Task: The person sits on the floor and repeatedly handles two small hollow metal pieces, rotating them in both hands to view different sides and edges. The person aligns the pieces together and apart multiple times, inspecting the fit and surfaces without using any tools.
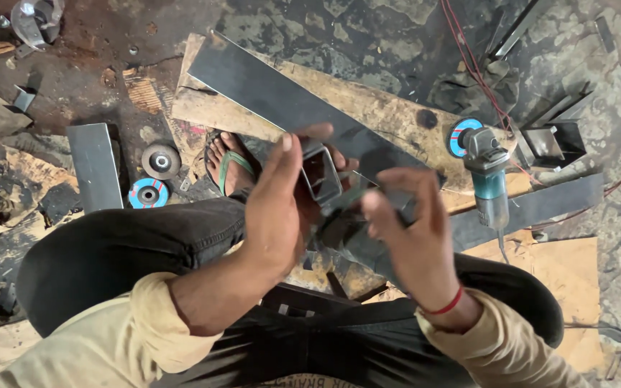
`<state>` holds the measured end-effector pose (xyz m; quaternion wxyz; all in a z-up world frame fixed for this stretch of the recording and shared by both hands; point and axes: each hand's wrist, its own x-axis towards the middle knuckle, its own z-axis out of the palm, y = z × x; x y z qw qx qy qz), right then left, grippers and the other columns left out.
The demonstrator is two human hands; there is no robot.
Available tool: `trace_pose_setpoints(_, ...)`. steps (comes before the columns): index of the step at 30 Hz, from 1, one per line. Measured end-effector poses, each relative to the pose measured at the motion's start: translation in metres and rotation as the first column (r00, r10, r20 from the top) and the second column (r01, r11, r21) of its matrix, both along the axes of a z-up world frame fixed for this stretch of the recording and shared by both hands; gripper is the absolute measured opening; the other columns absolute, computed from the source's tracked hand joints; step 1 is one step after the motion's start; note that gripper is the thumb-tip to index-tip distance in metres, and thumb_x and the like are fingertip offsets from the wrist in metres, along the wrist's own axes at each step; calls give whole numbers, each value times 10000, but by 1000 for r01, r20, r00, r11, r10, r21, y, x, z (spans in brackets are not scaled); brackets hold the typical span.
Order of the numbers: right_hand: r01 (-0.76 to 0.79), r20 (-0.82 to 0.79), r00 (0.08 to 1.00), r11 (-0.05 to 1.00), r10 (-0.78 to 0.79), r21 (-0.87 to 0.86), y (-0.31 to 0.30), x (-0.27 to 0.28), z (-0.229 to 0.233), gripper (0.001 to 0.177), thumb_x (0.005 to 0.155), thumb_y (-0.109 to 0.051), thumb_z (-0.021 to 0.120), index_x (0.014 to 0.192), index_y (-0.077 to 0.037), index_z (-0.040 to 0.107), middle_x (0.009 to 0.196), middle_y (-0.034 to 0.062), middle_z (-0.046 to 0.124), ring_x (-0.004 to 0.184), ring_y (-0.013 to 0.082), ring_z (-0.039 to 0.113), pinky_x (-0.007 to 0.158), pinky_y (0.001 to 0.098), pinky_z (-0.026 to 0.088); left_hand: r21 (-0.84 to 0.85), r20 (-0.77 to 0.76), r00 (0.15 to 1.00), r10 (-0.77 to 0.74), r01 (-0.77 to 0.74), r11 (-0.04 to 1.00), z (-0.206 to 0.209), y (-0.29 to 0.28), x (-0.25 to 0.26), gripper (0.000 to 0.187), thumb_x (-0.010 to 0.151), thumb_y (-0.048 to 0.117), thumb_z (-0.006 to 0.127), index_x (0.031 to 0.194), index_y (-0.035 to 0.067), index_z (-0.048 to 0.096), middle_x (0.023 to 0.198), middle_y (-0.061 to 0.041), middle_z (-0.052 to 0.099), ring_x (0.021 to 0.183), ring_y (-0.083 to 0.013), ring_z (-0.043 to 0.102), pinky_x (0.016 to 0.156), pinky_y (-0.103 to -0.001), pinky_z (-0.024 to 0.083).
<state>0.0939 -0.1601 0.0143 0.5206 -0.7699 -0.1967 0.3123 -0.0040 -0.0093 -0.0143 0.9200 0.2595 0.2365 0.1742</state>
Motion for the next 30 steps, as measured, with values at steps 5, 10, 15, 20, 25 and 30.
trace_pose_setpoints(5,184,-324,933,982,-158,51,0,13,2,390,1069,-157,580,1386,61,512,1095,172,625,894,225,620,850,372,520,-83,-53,999,-11,7,997,10,5,4,446,1101,388,375,1398,83,508,1117,-128,659,1082,-239,658,917,-402,564)
trace_pose_setpoints(10,228,-603,796,945,-42,236,4,13,10,539,1026,-174,496,1526,18,438,1237,180,619,1112,269,658,971,435,555,-73,-53,998,-25,21,997,3,1,3,413,1131,355,395,1376,41,506,1203,-159,660,1079,-228,645,925,-400,563)
trace_pose_setpoints(15,103,-348,936,986,-53,129,10,6,19,583,1010,-106,567,1556,-11,386,1305,139,627,1144,235,684,900,351,520,-86,-21,1000,-17,15,996,7,4,0,409,1129,354,396,1395,61,502,1191,-142,659,1035,-233,653,854,-411,577)
trace_pose_setpoints(20,123,-254,964,976,-75,178,3,2,11,606,946,27,674,1492,21,410,1259,140,695,1134,188,696,1003,310,560,-28,-66,997,-25,23,999,8,3,4,445,1122,350,391,1414,32,495,1218,-146,654,1096,-208,647,918,-379,565)
trace_pose_setpoints(25,112,-150,984,987,-94,117,2,-6,15,586,929,85,716,1443,58,435,1218,163,723,1132,171,696,968,283,573,-59,-77,994,-76,72,996,-4,-5,3,454,1103,372,402,1404,44,494,1200,-143,657,1046,-214,662,922,-356,555)
trace_pose_setpoints(30,-166,213,967,982,143,94,3,-11,21,628,939,36,745,1480,36,427,1320,161,686,1180,188,709,998,309,600,-29,-135,984,-116,113,993,-1,-8,2,490,1096,414,422,1392,43,545,1186,-136,664,1063,-177,645,929,-336,536)
